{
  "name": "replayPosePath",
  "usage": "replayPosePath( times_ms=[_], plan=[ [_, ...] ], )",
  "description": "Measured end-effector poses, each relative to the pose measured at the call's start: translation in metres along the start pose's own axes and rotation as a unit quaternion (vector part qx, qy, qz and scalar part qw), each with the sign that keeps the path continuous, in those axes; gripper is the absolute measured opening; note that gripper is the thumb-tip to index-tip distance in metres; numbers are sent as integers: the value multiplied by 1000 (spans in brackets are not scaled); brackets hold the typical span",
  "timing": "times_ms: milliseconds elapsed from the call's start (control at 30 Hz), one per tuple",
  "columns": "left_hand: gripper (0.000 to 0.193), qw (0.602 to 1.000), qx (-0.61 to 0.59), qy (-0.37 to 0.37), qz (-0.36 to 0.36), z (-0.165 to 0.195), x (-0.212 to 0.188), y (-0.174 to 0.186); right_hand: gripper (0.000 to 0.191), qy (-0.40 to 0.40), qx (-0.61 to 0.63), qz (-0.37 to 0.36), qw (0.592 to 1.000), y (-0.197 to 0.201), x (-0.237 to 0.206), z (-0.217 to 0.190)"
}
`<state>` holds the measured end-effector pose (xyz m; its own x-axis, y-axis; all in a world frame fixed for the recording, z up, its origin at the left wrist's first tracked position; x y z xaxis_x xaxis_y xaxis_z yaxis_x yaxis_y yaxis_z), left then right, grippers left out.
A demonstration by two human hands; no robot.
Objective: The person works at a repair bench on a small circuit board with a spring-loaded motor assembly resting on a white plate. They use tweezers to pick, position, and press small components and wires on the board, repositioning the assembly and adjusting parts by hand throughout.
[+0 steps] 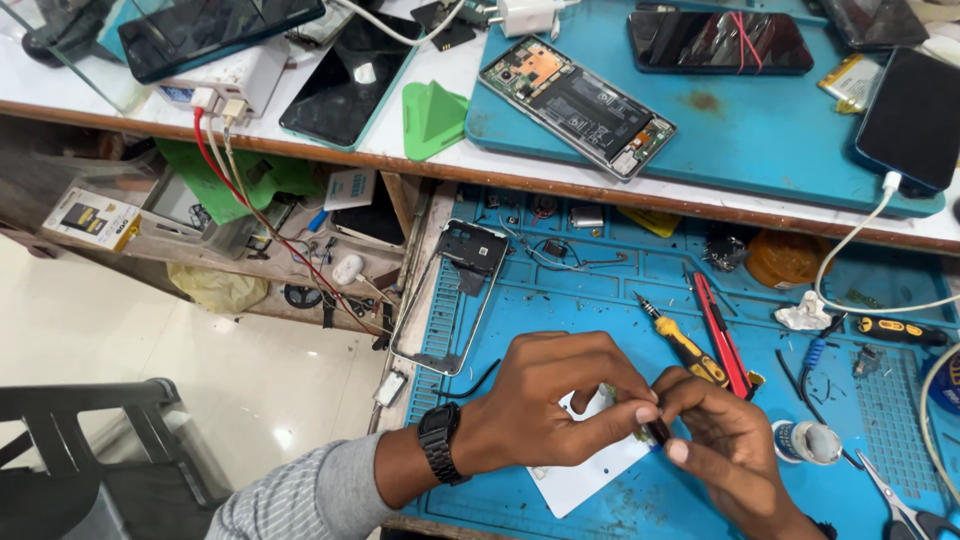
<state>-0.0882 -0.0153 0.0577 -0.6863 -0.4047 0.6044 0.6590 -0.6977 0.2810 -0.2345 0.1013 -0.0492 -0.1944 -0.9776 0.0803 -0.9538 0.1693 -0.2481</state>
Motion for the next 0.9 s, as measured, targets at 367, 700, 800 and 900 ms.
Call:
replayPosePath(
  times_ms=[367,700,800,900],
  plan=[
    [14,994,-29,-49,91,0,-12,21,25,-51,-84,-26,995,-7,2,15],
    [10,996,-66,38,41,-9,-3,16,24,85,143,174,971,70,-17,-1],
    [9,997,-58,55,17,-4,3,13,30,107,143,185,966,71,-19,-21],
    [7,999,-13,48,-20,4,5,13,27,133,171,142,966,55,-18,-44]
  ],
)
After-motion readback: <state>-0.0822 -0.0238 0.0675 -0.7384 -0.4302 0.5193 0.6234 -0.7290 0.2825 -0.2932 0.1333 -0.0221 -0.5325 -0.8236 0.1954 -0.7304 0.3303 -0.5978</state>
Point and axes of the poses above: each hand's wrist, its own x-axis towards the middle knuckle, its own y-axis out of the back of the hand, z = x × y, the point moved 10 cm from there along x, towards the middle knuckle, and after that the axes turned 9 degrees about x, right-handed, at the moved point
